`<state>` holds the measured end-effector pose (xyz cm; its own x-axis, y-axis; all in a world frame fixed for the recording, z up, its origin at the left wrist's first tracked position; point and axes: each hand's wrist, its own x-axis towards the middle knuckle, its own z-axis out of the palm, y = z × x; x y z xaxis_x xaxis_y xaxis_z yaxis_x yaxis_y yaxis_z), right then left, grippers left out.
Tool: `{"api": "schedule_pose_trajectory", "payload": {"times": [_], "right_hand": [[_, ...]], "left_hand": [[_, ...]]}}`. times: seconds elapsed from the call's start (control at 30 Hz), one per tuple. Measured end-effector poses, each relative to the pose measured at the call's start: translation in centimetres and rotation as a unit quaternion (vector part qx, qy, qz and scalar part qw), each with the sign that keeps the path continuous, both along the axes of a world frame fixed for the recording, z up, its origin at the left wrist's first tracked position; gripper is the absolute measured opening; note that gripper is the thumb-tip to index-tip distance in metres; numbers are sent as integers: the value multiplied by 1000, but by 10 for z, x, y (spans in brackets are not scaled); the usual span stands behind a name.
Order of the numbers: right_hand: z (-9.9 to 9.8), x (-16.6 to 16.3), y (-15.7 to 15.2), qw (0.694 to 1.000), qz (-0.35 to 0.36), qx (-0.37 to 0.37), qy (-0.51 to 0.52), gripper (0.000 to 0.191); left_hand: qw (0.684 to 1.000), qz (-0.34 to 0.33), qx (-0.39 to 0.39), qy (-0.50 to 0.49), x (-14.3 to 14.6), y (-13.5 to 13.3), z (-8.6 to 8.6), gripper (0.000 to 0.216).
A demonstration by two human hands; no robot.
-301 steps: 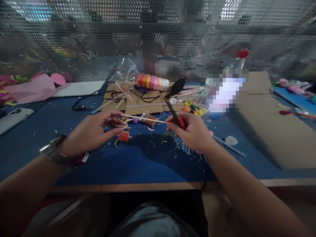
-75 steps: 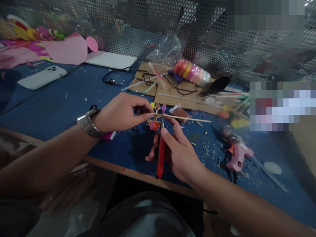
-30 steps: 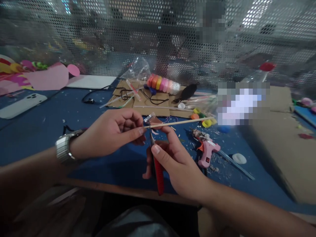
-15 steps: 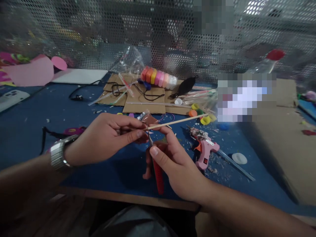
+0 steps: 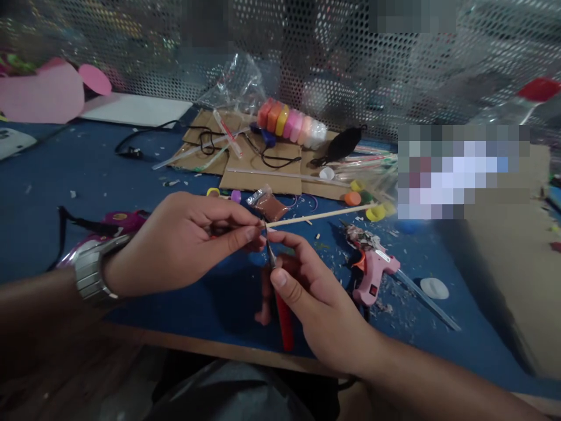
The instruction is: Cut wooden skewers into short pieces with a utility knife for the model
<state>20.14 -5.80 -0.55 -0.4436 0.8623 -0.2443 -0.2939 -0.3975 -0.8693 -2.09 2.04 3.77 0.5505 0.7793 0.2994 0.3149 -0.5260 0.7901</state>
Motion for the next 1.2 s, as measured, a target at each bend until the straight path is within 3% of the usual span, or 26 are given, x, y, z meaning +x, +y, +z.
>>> {"api": "schedule_pose_trajectory", "payload": {"times": [0.37,0.97,1.2], "right_hand": [[0,-2,0,1000,-11,3,7,36],[-1,-5,1,998,-2,52,-46,31],[-1,-6,-1,998,-12,37,-50,31]], "left_hand": [[994,28,73,78,-2,-4,3,21],[992,39,74,92,0,-6,1,22],[991,55,78,89,-1,-5,2,19]]}}
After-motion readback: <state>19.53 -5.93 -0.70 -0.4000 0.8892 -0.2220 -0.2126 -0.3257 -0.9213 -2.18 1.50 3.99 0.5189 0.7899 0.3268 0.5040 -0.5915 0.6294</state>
